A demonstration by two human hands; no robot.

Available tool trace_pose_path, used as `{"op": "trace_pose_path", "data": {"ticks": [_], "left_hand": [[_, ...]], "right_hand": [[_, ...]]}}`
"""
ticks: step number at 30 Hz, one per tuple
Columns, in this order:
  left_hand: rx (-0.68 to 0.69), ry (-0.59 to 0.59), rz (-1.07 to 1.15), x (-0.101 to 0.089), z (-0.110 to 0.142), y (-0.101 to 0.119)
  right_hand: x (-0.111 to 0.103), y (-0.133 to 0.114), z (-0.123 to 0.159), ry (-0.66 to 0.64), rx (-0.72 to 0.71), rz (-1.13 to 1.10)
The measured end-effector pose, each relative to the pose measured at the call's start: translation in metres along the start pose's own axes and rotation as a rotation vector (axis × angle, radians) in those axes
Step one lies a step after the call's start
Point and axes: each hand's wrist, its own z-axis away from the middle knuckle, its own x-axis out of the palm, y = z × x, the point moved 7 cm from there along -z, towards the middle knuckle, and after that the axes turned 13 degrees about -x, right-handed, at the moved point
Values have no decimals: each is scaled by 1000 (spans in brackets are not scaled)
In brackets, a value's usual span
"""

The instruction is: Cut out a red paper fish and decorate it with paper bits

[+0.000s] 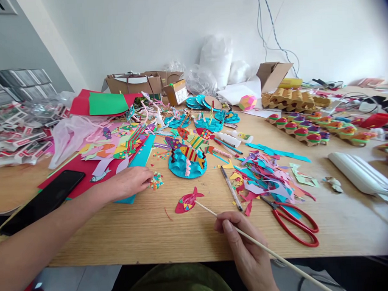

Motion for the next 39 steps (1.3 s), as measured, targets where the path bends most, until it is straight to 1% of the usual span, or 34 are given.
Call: {"op": "trace_pose_path", "data": {"ticks": [4,9,12,16,20,24,28,34,39], "left_hand": [[-13,17,-7,5,2,-3],[-20,30,57,8,3,-9],[-37,44,134,4,2,-15],[-73,63,273,-4,0,-23],[-130,32,441,-8,-2,-25],[-162,-63,595,-4,-1,-10],[-176,-115,683,-2,-1,12],[-130,-181,704,1,-9,43],[-111,-164,660,5,-16,52]], "right_hand": [[-1,0,0,5,-7,9],[1,-2,-2,-18,-11,3],[1,-2,-2,-20,-11,3],[1,-2,-2,-22,-11,13],[1,-1,-2,-27,-4,14],[2,0,-1,-34,7,16],[3,0,-1,-38,12,14],[5,0,-2,-50,24,0],[5,0,-1,-46,37,13]]}}
